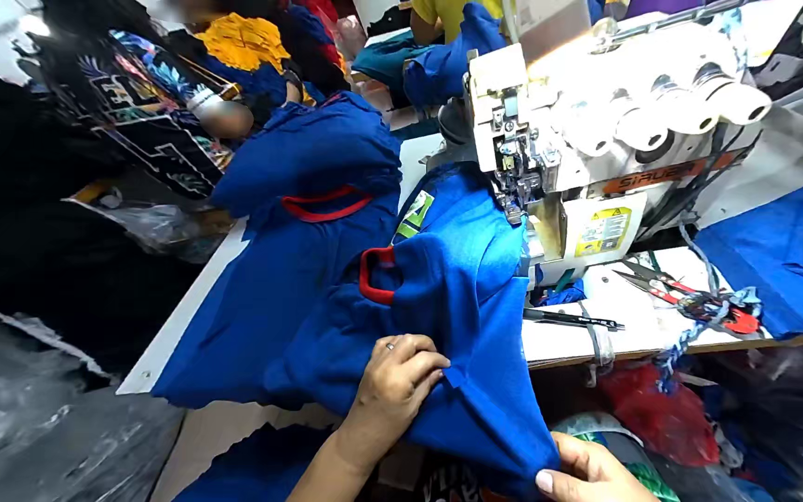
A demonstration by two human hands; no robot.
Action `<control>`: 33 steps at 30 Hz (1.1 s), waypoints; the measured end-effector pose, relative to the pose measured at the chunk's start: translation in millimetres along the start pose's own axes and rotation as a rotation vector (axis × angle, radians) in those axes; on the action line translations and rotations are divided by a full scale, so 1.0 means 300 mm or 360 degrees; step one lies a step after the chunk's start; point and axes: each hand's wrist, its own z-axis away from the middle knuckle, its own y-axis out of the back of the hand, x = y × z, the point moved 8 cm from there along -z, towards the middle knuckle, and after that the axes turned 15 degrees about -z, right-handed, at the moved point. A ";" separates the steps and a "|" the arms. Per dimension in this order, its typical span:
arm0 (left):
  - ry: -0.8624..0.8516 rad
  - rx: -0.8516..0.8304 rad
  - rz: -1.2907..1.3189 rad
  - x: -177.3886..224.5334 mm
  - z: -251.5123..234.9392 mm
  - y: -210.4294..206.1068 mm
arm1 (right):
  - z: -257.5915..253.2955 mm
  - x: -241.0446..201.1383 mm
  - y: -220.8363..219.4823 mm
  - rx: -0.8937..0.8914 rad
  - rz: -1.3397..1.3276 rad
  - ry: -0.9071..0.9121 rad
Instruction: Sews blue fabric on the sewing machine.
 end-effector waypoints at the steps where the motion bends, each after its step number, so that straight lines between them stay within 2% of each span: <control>1: 0.0075 -0.0044 0.0139 -0.020 0.000 -0.004 | 0.000 -0.001 0.000 0.0000 0.0002 0.0000; 5: 0.0308 -0.0126 0.0716 -0.077 -0.018 0.022 | 0.003 0.005 0.003 -0.0001 0.0022 -0.0001; 9: 0.0419 0.0092 0.0818 -0.131 -0.050 0.161 | 0.004 0.026 0.002 -0.0019 0.0060 -0.0038; 12: 0.0070 0.0243 0.0728 0.009 -0.087 0.377 | 0.012 0.018 -0.017 -0.0054 0.0085 -0.0025; 14: -0.0197 0.0073 0.0572 0.172 -0.094 0.466 | 0.018 0.001 -0.047 -0.0107 0.0045 0.0013; 16: -0.0362 -0.0046 0.0417 0.295 -0.075 0.433 | 0.019 -0.025 -0.083 -0.0182 -0.0040 0.0057; 18: -0.0451 -0.0069 0.0253 0.350 -0.032 0.315 | 0.020 -0.051 -0.112 -0.0230 -0.0103 0.0122; 21: -0.0393 0.0021 0.0163 0.337 0.039 0.196 | 0.024 -0.064 -0.124 -0.0239 -0.0115 0.0183; 24: -0.0261 0.0076 0.0208 0.303 0.054 0.177 | 0.032 -0.047 -0.113 -0.0210 -0.0119 0.0165; 30: -0.0242 0.0076 0.0306 0.299 0.061 0.148 | 0.066 -0.054 -0.120 -0.0206 0.0096 0.0213; 33: -0.0244 0.0077 0.0348 0.295 0.054 0.146 | 0.056 -0.028 -0.123 -0.0204 -0.0181 0.0054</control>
